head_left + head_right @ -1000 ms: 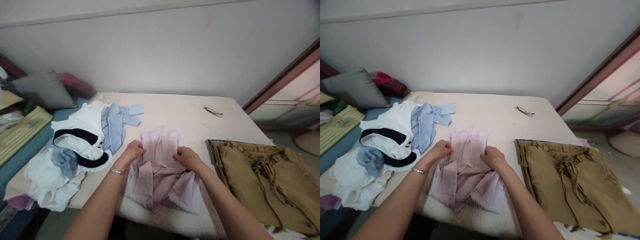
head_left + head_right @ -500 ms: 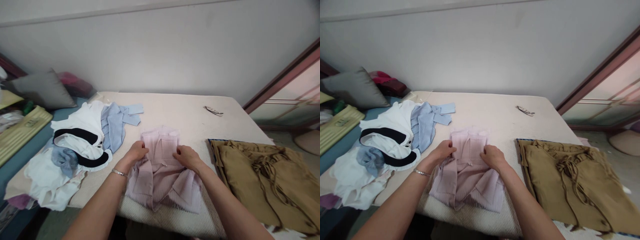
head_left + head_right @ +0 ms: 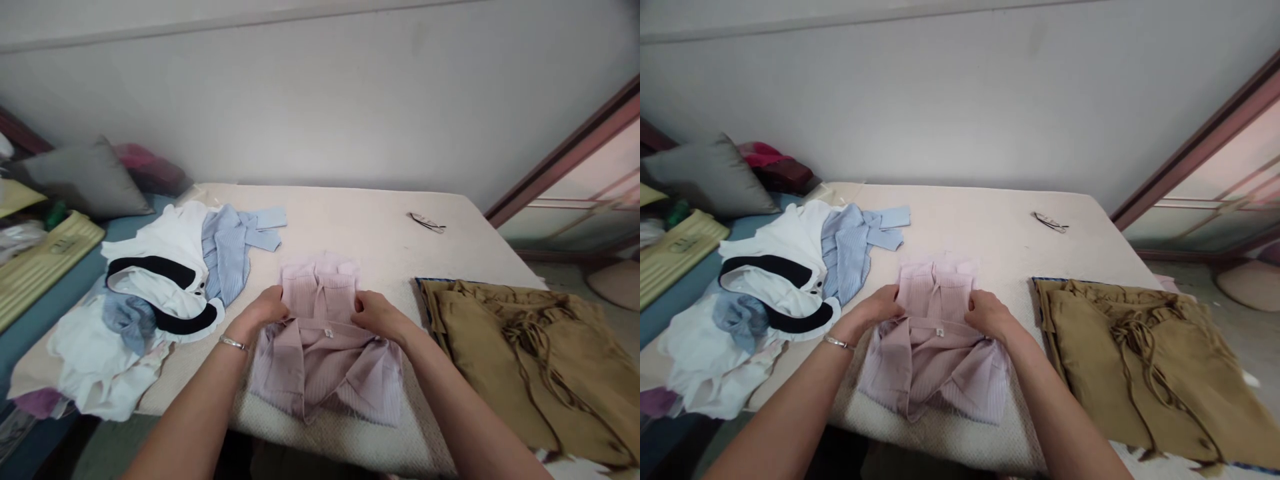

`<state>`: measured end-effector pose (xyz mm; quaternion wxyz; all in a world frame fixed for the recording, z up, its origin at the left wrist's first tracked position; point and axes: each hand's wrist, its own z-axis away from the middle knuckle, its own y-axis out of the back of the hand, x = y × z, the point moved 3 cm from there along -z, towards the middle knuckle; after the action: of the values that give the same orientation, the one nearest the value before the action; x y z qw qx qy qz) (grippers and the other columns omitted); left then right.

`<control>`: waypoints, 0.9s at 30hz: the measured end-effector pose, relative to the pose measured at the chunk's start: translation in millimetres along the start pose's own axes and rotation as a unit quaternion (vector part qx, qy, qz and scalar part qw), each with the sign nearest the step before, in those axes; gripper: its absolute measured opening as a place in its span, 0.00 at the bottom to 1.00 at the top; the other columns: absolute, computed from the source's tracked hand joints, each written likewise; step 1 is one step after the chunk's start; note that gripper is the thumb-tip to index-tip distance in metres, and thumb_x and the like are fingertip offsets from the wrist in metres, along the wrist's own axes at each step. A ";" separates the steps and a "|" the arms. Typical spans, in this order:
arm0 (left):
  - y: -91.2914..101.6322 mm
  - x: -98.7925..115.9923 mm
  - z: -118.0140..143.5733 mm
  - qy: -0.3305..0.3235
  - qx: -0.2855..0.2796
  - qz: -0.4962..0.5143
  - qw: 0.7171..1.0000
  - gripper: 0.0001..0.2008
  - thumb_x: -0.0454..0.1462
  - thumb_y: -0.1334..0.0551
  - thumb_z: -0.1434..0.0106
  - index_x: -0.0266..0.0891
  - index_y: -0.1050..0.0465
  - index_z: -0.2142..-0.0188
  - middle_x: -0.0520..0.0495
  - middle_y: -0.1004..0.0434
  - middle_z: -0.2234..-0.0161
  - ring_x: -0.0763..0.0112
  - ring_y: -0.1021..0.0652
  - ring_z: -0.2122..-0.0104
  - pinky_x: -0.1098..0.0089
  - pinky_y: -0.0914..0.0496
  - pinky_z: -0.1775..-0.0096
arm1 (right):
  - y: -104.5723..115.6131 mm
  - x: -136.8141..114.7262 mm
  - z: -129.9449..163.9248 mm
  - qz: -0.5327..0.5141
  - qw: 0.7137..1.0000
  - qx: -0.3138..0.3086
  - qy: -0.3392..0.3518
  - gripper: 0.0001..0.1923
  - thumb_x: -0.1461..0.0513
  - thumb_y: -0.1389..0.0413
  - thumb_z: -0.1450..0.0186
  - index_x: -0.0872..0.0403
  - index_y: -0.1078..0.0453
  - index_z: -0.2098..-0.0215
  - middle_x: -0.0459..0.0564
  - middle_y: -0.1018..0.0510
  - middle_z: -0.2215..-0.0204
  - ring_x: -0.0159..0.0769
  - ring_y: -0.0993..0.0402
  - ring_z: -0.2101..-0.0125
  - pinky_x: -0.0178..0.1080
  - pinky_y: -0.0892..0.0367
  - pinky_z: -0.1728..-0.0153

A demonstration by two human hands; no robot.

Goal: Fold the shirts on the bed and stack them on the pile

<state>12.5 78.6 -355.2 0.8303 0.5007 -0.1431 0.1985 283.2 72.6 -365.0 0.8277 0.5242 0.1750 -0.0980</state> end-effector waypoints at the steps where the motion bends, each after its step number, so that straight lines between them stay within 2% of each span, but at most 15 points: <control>1: 0.1 0.7 0.2 0.004 -0.003 -0.020 1.000 0.17 0.29 0.33 0.55 0.32 0.25 0.62 0.35 0.18 0.60 0.56 0.19 0.60 0.69 0.29 0.64 | -1.0 0.5 0.4 0.009 1.000 -0.004 -0.008 0.05 0.65 0.42 0.44 0.54 0.27 0.67 0.49 0.22 0.68 0.33 0.30 0.70 0.34 0.45 0.72; 4: -1.4 4.7 2.1 0.013 -0.005 -0.072 0.997 0.18 0.30 0.34 0.54 0.33 0.25 0.61 0.29 0.20 0.55 0.49 0.20 0.54 0.66 0.29 0.61 | -3.3 -0.3 1.7 0.028 0.999 -0.018 -0.021 0.07 0.64 0.42 0.43 0.53 0.26 0.65 0.51 0.21 0.65 0.35 0.28 0.68 0.35 0.44 0.72; 8: -1.9 10.2 8.3 0.014 -0.005 -0.115 0.993 0.18 0.32 0.35 0.51 0.34 0.26 0.58 0.27 0.21 0.52 0.45 0.20 0.52 0.63 0.30 0.60 | -1.0 -1.7 1.8 0.036 0.999 -0.017 -0.023 0.07 0.64 0.41 0.43 0.53 0.26 0.65 0.51 0.21 0.65 0.36 0.28 0.68 0.35 0.44 0.72; 13: -2.4 12.5 14.0 -0.020 -0.025 -0.130 0.991 0.16 0.35 0.34 0.48 0.37 0.26 0.58 0.32 0.21 0.51 0.50 0.20 0.53 0.65 0.30 0.59 | 1.5 -0.3 -3.3 0.021 0.999 0.027 -0.019 0.04 0.63 0.42 0.43 0.53 0.28 0.67 0.49 0.22 0.67 0.35 0.28 0.68 0.35 0.44 0.70; 16: -2.2 13.5 15.9 -0.033 -0.038 -0.136 0.989 0.14 0.36 0.34 0.48 0.38 0.25 0.60 0.34 0.20 0.53 0.51 0.20 0.54 0.65 0.30 0.58 | -2.7 1.6 -5.9 0.018 1.000 0.015 -0.016 0.05 0.62 0.41 0.43 0.53 0.28 0.67 0.50 0.21 0.66 0.35 0.28 0.67 0.35 0.43 0.70; 18: -1.9 15.1 18.4 -0.020 -0.035 -0.144 0.989 0.16 0.37 0.33 0.47 0.37 0.26 0.58 0.32 0.21 0.53 0.47 0.21 0.53 0.62 0.29 0.57 | -4.6 2.5 -6.0 0.022 1.000 0.005 -0.017 0.07 0.62 0.40 0.44 0.53 0.28 0.66 0.50 0.21 0.65 0.35 0.27 0.67 0.35 0.43 0.70; 20: -1.6 17.4 21.8 0.009 0.006 -0.161 0.987 0.24 0.37 0.33 0.47 0.33 0.29 0.50 0.27 0.23 0.52 0.41 0.22 0.51 0.55 0.30 0.55 | -4.4 2.2 -4.7 0.027 0.999 0.000 -0.021 0.08 0.62 0.40 0.44 0.53 0.27 0.65 0.51 0.21 0.64 0.36 0.27 0.66 0.35 0.43 0.70; 22: -2.4 21.9 25.8 0.011 0.097 -0.195 0.976 0.35 0.36 0.32 0.47 0.31 0.37 0.40 0.23 0.28 0.46 0.36 0.26 0.46 0.47 0.33 0.48 | -2.5 0.3 -2.4 0.033 0.999 -0.004 -0.025 0.09 0.61 0.40 0.43 0.53 0.27 0.64 0.52 0.20 0.63 0.37 0.26 0.65 0.35 0.42 0.70; 24: -8.3 29.0 29.0 -0.052 0.168 -0.234 0.956 0.43 0.32 0.34 0.46 0.36 0.47 0.33 0.24 0.39 0.36 0.36 0.36 0.37 0.42 0.43 0.40 | 0.3 -2.2 0.4 0.040 0.999 -0.008 -0.032 0.09 0.60 0.40 0.43 0.53 0.26 0.63 0.53 0.20 0.62 0.39 0.24 0.64 0.35 0.41 0.70; 25: -13.5 32.5 29.8 -0.099 0.172 -0.247 0.948 0.44 0.29 0.36 0.46 0.39 0.50 0.31 0.28 0.45 0.32 0.39 0.42 0.33 0.42 0.47 0.37 | 1.9 -3.3 1.7 0.046 0.998 -0.009 -0.037 0.10 0.60 0.41 0.42 0.53 0.26 0.62 0.54 0.20 0.61 0.40 0.24 0.64 0.36 0.41 0.70; 27: -25.5 36.9 29.7 -0.182 0.121 -0.254 0.942 0.45 0.25 0.39 0.47 0.43 0.51 0.31 0.34 0.53 0.28 0.45 0.49 0.30 0.44 0.51 0.34 | 4.9 -5.2 4.3 0.058 0.997 -0.007 -0.048 0.12 0.60 0.41 0.42 0.53 0.26 0.60 0.55 0.20 0.60 0.43 0.23 0.62 0.37 0.40 0.70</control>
<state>55.8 48.4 -345.2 0.7459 0.6449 -0.1349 -0.0982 280.9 70.7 -357.2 0.8433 0.5219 0.1048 -0.0734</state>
